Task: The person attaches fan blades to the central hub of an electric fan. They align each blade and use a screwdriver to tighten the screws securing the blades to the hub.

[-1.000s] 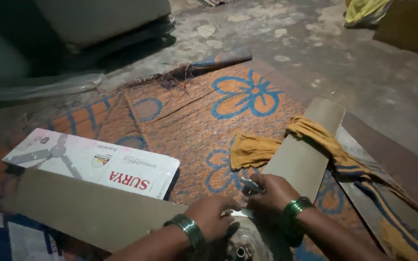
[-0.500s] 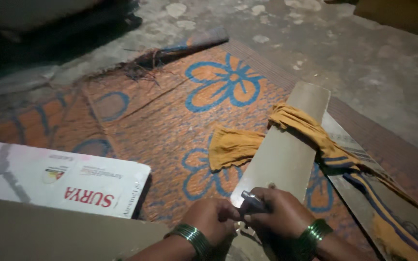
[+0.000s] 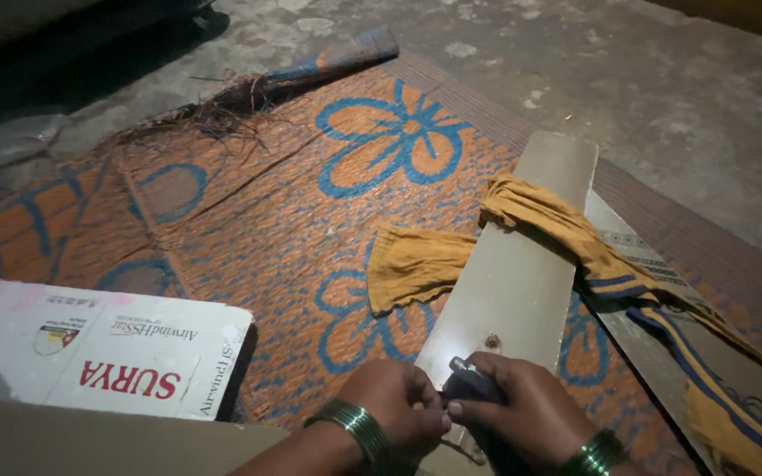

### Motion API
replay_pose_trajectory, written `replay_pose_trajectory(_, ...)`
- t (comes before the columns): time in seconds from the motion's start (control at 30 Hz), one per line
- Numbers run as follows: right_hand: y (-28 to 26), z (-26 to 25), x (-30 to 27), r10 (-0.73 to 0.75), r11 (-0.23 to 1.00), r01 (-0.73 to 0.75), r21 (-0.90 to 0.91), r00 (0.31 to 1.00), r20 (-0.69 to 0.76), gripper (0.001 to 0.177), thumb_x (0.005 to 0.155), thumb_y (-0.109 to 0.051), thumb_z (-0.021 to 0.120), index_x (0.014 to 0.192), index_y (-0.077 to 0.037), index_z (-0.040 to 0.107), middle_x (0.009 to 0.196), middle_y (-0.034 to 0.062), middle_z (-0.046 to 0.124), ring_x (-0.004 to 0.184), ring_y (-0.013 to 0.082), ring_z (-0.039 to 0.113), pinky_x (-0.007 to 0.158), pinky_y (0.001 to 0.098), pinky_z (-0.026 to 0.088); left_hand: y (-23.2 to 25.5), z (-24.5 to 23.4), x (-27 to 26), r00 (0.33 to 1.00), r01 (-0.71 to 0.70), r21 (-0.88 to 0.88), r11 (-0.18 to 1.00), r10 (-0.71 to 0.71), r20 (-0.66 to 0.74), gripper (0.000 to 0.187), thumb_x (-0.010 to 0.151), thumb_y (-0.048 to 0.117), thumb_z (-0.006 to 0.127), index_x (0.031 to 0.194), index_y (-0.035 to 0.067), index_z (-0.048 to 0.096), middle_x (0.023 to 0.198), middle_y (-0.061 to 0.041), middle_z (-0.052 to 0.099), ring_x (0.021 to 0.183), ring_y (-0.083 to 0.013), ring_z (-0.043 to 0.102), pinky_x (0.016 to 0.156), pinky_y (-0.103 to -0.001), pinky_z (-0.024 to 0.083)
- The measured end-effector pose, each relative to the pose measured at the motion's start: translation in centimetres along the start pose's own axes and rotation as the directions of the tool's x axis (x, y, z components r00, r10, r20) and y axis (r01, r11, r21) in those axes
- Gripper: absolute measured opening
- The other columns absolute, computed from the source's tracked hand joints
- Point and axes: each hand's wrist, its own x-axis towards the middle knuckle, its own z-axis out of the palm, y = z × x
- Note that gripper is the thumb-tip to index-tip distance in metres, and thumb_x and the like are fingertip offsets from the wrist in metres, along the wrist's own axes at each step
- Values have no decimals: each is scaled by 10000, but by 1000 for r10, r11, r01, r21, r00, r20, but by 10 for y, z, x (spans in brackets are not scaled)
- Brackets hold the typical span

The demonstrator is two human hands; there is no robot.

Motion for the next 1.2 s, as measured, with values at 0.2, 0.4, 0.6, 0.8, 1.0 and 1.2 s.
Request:
replay_pose_trajectory(0.2, 15, 5, 5, -7, 999, 6, 46, 1000, 10, 308, 772, -308, 865, 1020, -143, 786, 763, 29, 805, 700, 96, 724, 695, 289, 585, -4, 2, 8, 994, -94, 67, 993, 91, 56, 262, 745, 310, 783, 866, 83, 735, 734, -49, 712, 686, -177, 703, 666, -324, 560)
replay_pose_trajectory(0.4, 21, 4, 4, -31, 990, 27, 141, 999, 26, 280, 768, -267, 872, 1000, -128, 802, 799, 7, 815, 746, 71, 734, 719, 265, 588, -7, 2, 5, 997, -50, 73, 996, 46, 63, 268, 742, 324, 796, 898, 110, 754, 801, -45, 724, 752, -183, 712, 704, -333, 560)
replay_pose_trajectory(0.6, 21, 8, 3, 25, 976, -34, 213, 999, 45, 257, 787, -226, 873, 997, -103, 794, 770, 17, 785, 728, 79, 700, 694, 278, 579, -3, -4, -4, 994, -100, 79, 992, 95, 63, 263, 732, 306, 802, 928, 135, 761, 911, -42, 730, 828, -176, 726, 754, -333, 576)
replay_pose_trajectory(0.8, 23, 8, 0, 104, 958, -135, 254, 986, 131, 216, 846, -159, 832, 1028, -54, 781, 754, 85, 755, 671, 172, 726, 639, 350, 594, 2, -6, -7, 996, -42, 119, 992, 33, 78, 260, 751, 287, 821, 973, 175, 746, 929, -11, 713, 864, -169, 706, 772, -343, 560)
replay_pose_trajectory(1.0, 16, 9, -3, -24, 984, 18, 178, 999, 32, 294, 774, -224, 870, 1029, -102, 788, 768, 31, 787, 738, 108, 723, 711, 287, 587, -11, 2, -11, 996, -72, -30, 997, 71, -48, 312, 686, 275, 859, 938, 170, 709, 830, -27, 718, 803, -185, 718, 726, -321, 559)
replay_pose_trajectory(1.2, 6, 3, -8, 5, 1000, -4, -3, 999, 42, 382, 746, -255, 881, 1104, -163, 787, 868, 41, 840, 818, 110, 802, 772, 283, 604, -14, 11, -17, 967, -189, 6, 982, 187, -174, 260, 706, 250, 864, 902, 139, 734, 818, -23, 686, 792, -191, 693, 717, -336, 550)
